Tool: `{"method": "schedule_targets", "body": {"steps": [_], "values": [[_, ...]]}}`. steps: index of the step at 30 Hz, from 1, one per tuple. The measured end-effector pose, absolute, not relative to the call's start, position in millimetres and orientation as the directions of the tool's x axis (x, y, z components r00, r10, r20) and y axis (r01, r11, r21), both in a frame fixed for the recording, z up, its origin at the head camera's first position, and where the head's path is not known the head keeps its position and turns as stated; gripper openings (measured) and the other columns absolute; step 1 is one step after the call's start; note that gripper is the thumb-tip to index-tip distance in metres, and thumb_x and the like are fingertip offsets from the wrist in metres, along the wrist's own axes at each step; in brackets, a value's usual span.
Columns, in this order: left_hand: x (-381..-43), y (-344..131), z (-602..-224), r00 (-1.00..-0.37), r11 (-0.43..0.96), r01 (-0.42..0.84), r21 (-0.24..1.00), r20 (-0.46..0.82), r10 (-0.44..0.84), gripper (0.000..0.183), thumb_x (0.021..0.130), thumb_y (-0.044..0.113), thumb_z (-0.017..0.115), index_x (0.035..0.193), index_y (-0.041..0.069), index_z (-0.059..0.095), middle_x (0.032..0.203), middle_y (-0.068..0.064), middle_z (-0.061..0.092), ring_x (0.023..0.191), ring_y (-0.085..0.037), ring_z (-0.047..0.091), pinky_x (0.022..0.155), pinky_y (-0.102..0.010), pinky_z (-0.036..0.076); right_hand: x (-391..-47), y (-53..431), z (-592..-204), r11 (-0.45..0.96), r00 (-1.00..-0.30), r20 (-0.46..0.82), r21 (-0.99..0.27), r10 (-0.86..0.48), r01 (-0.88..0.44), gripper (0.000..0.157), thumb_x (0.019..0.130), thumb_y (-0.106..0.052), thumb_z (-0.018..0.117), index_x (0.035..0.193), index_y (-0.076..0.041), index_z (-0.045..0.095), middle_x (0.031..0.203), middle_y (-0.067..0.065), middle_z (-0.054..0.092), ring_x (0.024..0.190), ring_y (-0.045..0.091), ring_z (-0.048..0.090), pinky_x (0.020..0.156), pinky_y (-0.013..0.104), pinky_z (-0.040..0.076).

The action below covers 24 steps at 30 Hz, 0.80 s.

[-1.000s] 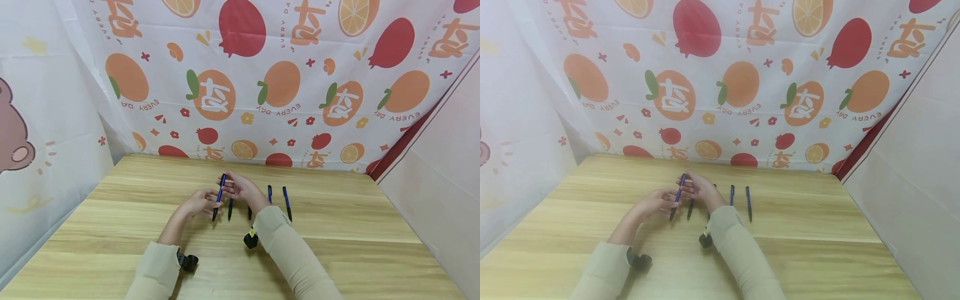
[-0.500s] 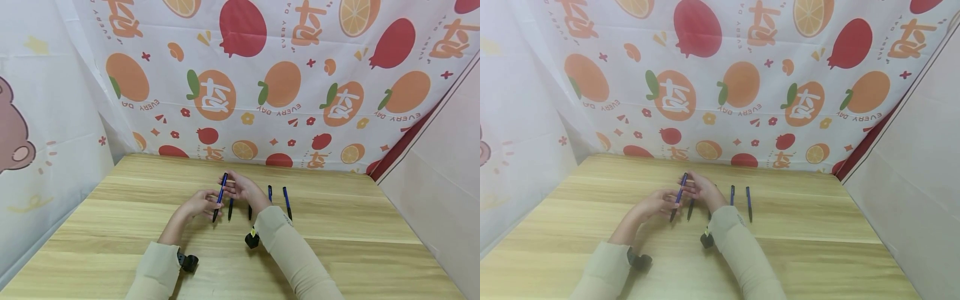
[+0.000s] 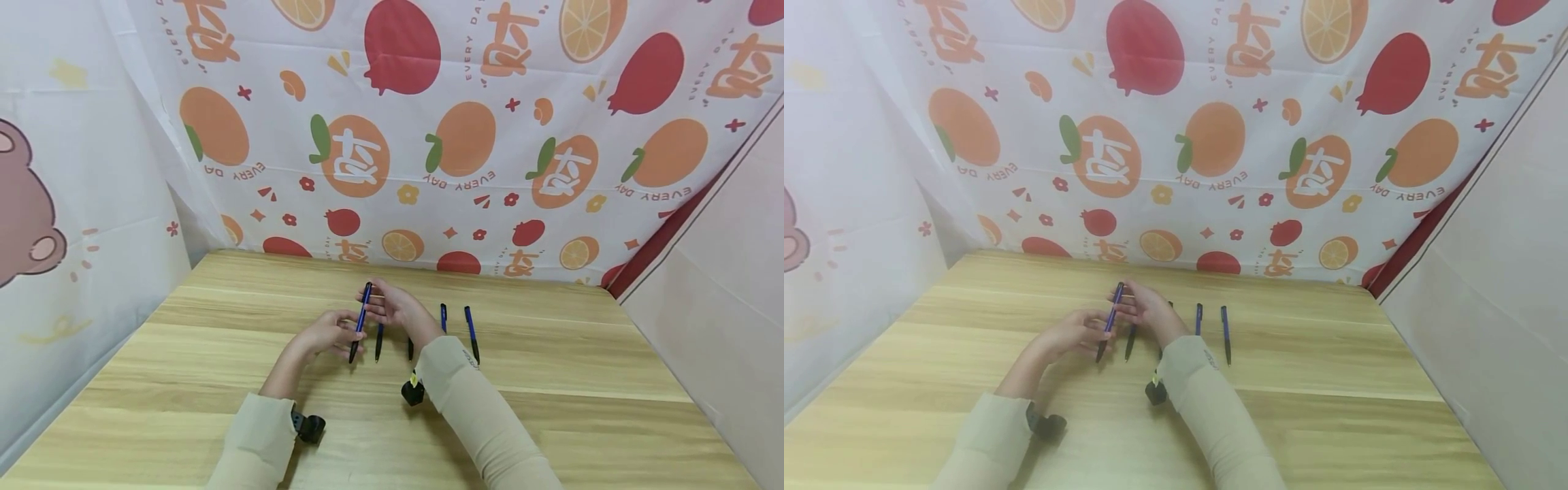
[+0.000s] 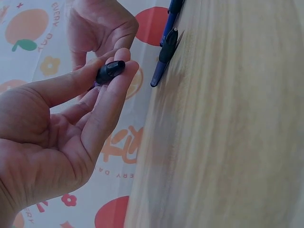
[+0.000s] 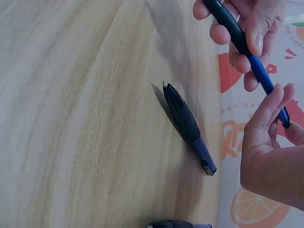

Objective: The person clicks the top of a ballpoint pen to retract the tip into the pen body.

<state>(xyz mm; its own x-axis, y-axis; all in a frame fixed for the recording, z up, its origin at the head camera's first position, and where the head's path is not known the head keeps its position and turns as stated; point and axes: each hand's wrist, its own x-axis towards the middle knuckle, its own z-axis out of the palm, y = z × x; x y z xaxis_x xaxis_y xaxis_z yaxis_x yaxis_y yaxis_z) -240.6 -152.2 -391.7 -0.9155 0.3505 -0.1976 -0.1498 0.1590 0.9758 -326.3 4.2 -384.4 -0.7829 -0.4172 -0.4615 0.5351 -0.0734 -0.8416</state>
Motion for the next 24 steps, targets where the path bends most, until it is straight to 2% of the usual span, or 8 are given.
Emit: {"method": "schedule_targets", "body": {"steps": [4,7,13,15,20,24], "values": [[-241,-154,-392,-0.922,0.16,-0.149,0.976,-0.196,0.335,0.043,0.093,0.002,0.051,0.128,-0.015,0.032,0.108,-0.029,0.056,0.09,-0.036,0.062,0.071,-0.04,0.053,-327,-1,-386,-0.098,-0.789,-0.448,-0.842,-0.421,0.53,0.047,0.096,-0.038,0.046,0.122,0.0,0.053,0.107,0.009,0.065,0.066,0.009,0.059,0.095,0.032,0.04],[-241,-155,-391,-0.928,0.166,-0.155,0.974,-0.201,0.313,0.042,0.093,0.002,0.051,0.127,-0.015,0.033,0.109,-0.03,0.055,0.089,-0.036,0.062,0.07,-0.039,0.053,-327,-5,-387,-0.123,-0.796,-0.437,-0.841,-0.418,0.526,0.039,0.097,-0.031,0.048,0.119,0.001,0.054,0.116,0.013,0.06,0.07,0.012,0.06,0.097,0.035,0.037],[-240,-153,-391,-0.942,0.181,-0.184,0.966,-0.226,0.249,0.039,0.092,-0.001,0.05,0.126,-0.013,0.033,0.108,-0.03,0.054,0.087,-0.035,0.062,0.069,-0.039,0.053,-327,-11,-391,-0.137,-0.803,-0.446,-0.836,-0.395,0.531,0.01,0.093,-0.012,0.051,0.093,-0.004,0.057,0.117,0.017,0.059,0.075,0.016,0.061,0.09,0.033,0.044],[-239,-152,-392,-0.944,0.18,-0.192,0.965,-0.232,0.234,0.039,0.092,-0.003,0.049,0.125,-0.013,0.033,0.107,-0.029,0.054,0.084,-0.034,0.062,0.069,-0.04,0.053,-327,-13,-393,-0.14,-0.806,-0.454,-0.833,-0.38,0.535,0.007,0.092,-0.008,0.052,0.088,-0.006,0.056,0.114,0.017,0.06,0.075,0.017,0.062,0.087,0.031,0.046],[-240,-151,-393,-0.948,0.228,-0.204,0.952,-0.25,0.196,0.037,0.089,-0.007,0.052,0.122,-0.013,0.035,0.098,-0.024,0.056,0.075,-0.03,0.064,0.065,-0.039,0.054,-326,-19,-397,-0.142,-0.812,-0.473,-0.828,-0.342,0.543,0.004,0.091,-0.006,0.054,0.09,-0.004,0.057,0.108,0.016,0.063,0.078,0.019,0.065,0.082,0.03,0.049],[-240,-150,-393,-0.953,0.33,-0.19,0.925,-0.255,0.165,0.037,0.086,-0.008,0.056,0.118,-0.014,0.039,0.095,-0.021,0.058,0.071,-0.027,0.062,0.062,-0.039,0.054,-325,-23,-401,-0.119,-0.817,-0.489,-0.832,-0.305,0.542,0.009,0.09,-0.007,0.056,0.096,-0.001,0.061,0.102,0.016,0.065,0.071,0.017,0.064,0.074,0.029,0.052]]}}
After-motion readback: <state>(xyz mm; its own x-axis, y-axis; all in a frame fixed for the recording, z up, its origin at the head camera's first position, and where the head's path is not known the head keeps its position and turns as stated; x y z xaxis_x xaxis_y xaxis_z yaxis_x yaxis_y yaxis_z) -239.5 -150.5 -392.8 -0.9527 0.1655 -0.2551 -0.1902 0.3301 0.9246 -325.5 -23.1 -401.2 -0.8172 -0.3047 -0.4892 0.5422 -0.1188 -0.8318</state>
